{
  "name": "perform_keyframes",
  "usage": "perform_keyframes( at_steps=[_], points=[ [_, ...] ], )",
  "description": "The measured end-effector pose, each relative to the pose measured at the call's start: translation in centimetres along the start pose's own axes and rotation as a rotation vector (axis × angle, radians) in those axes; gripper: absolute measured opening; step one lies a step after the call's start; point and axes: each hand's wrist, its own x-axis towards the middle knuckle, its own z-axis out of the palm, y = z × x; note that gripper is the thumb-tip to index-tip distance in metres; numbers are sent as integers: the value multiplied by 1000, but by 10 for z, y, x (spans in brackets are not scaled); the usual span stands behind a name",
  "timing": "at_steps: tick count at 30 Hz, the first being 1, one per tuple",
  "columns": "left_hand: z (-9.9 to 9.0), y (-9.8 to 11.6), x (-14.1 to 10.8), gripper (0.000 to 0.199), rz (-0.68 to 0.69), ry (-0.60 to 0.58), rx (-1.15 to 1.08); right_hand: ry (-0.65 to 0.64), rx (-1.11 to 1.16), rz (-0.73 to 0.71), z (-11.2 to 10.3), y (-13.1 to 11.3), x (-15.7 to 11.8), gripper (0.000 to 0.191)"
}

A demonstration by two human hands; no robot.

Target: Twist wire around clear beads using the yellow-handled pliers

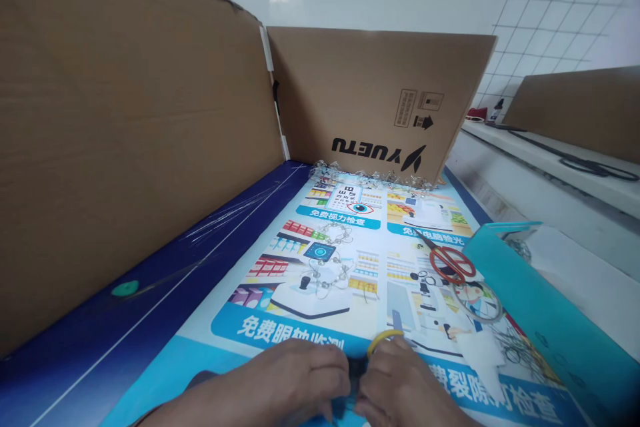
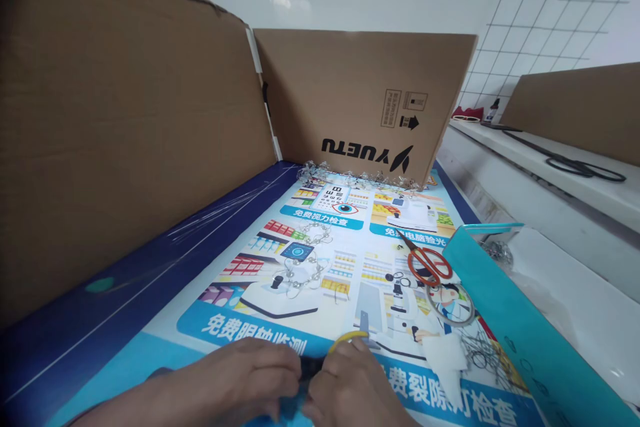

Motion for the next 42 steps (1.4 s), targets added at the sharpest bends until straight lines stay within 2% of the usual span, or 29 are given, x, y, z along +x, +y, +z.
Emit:
perform_keyframes(
  at_steps=[2, 5, 11, 16, 22, 28, 33, 42],
  points=[
    [-3, 0, 0, 14, -38, -49, -32, -92, 18, 39, -10, -2, 0, 18],
    [-7, -1, 1, 14, -96, -93, -67, -133, 60, 83, -27, -2, -1, 22],
    [-5, -5, 2, 10, -99, -25, -29, -167, 54, 88, -42, 6, -4, 26],
    [-7, 1, 9, 17, -170, 1, 152, -123, -54, 66, -51, 4, -1, 27],
    [-22, 5, 30, 13, -183, 52, 500, -66, -121, 204, -63, -1, 13, 20],
    [-25, -14, 51, 13, -199, 147, 618, -25, -171, 346, -63, 14, 30, 13],
    [-22, -22, 61, 5, -208, 107, 623, -19, -167, 385, -57, 30, 43, 14],
    [-10, -31, 64, 7, -247, 36, 659, -18, -122, 428, -46, 40, 54, 17]
  ],
)
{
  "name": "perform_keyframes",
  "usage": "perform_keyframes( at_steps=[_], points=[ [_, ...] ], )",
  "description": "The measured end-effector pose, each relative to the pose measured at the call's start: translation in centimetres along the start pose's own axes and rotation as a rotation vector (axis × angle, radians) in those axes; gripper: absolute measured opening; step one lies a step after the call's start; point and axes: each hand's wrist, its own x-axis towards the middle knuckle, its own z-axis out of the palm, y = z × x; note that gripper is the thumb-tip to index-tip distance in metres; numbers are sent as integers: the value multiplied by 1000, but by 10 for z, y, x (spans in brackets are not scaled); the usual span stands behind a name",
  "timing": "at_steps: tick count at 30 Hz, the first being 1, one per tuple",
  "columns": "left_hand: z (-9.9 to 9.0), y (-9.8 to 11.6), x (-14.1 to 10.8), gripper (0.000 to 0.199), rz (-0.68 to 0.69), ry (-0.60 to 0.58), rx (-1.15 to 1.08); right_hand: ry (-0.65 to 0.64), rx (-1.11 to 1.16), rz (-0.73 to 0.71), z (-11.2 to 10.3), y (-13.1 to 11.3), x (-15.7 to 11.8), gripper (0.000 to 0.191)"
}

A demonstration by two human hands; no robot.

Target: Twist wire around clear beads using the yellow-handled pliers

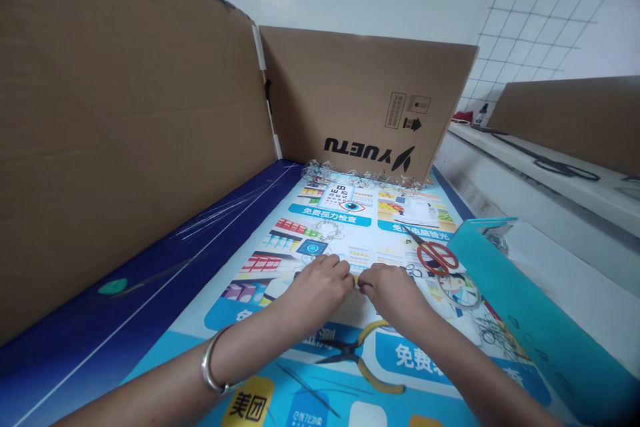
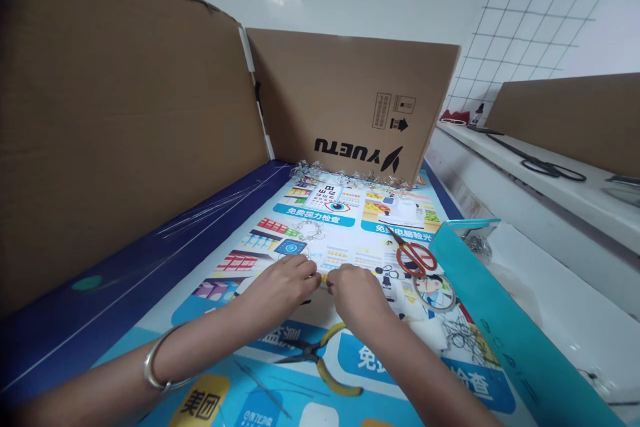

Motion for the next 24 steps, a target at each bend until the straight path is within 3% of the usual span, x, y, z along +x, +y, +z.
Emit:
perform_keyframes(
  at_steps=[11, 24],
  points=[
    [-1, 5, -2, 7, 19, -24, -8, -12, 60, -2, 13, -4, -1, 18],
    [9, -1, -9, 5, 5, 29, -67, 105, 11, 46, 13, -16, -7, 19]
  ],
)
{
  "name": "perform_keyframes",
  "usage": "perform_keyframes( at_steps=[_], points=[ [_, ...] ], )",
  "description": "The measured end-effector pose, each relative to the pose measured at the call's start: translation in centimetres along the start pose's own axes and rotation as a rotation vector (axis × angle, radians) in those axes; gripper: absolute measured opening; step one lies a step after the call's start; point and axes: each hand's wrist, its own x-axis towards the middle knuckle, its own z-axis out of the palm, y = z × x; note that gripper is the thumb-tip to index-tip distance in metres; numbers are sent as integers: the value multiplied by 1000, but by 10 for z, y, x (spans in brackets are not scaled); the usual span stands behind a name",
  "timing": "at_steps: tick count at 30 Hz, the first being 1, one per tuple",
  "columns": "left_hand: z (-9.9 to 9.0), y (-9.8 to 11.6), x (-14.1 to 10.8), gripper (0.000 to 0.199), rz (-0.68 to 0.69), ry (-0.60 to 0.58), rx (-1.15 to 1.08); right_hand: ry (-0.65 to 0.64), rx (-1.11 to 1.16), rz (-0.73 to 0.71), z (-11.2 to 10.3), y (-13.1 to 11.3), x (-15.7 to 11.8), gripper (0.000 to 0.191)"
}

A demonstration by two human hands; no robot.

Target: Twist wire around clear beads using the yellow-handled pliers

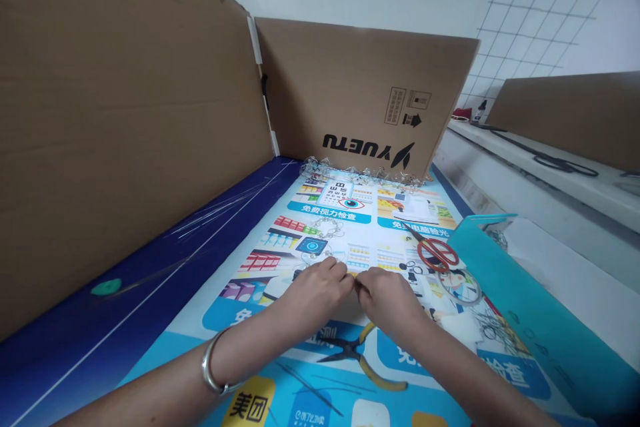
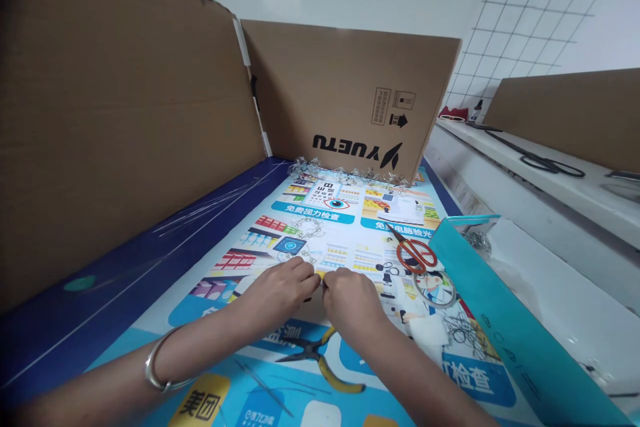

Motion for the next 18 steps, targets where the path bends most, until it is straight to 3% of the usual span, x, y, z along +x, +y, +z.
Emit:
perform_keyframes(
  at_steps=[4, 8, 18],
  points=[
    [1, 1, 1, 8, -24, 31, -12, 59, -4, 17, 2, 1, 0, 15],
    [5, 0, 2, 11, -140, 89, -75, 144, 15, 20, 7, 3, 1, 12],
    [18, 2, 13, 16, -364, 372, -328, 374, 76, 5, 18, 7, 8, 15]
  ],
)
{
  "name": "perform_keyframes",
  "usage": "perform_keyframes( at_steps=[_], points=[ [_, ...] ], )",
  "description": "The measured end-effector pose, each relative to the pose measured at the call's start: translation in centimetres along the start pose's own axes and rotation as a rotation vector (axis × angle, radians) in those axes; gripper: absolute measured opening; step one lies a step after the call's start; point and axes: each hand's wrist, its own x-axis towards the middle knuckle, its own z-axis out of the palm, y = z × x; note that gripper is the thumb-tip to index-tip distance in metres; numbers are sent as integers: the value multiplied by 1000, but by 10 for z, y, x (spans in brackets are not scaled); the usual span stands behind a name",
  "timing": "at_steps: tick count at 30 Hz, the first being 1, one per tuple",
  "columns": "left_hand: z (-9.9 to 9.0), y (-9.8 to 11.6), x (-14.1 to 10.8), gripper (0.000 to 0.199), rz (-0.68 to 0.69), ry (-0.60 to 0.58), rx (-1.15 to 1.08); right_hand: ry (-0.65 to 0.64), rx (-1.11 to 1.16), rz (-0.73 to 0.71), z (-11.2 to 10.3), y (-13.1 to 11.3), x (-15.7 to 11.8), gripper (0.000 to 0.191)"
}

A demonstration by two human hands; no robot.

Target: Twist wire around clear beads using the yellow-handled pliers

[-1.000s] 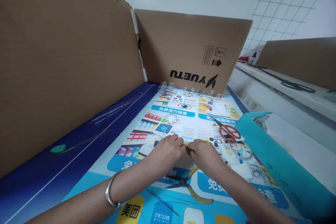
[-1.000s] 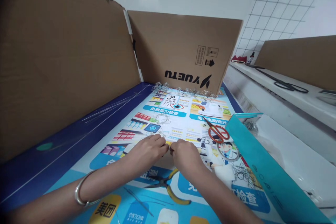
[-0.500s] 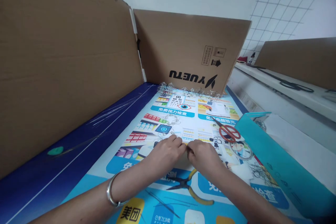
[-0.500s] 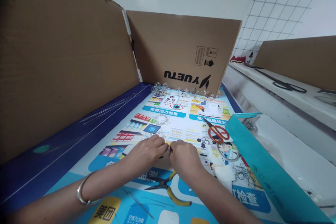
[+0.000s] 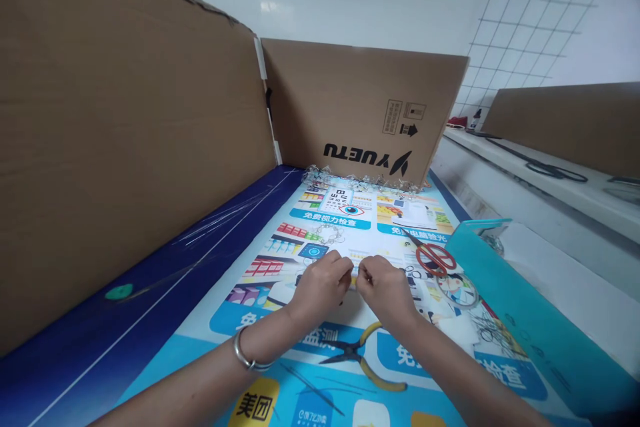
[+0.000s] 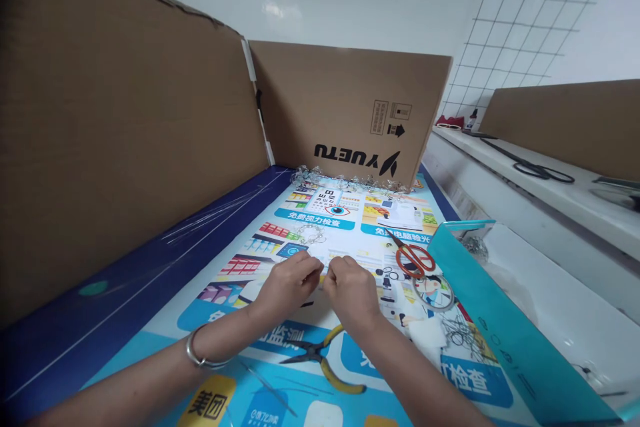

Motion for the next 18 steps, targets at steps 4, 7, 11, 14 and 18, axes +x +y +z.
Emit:
perform_keyframes(
  at_steps=[4, 7, 11, 14, 18],
  points=[
    [3, 0, 1, 17, -29, 55, -41, 65, 21, -3, 2, -1, 2, 14],
    [4, 1, 2, 15, -53, 82, -80, 103, 44, 5, 2, -2, 4, 14],
    [4, 2, 7, 14, -105, 118, -158, 136, 85, 40, 5, -3, 9, 15],
    [5, 2, 10, 15, -164, 147, -231, 146, 124, 84, 8, -6, 13, 15],
    [7, 2, 14, 16, -264, 155, -356, 129, 196, 156, 9, -10, 18, 14]
  ],
)
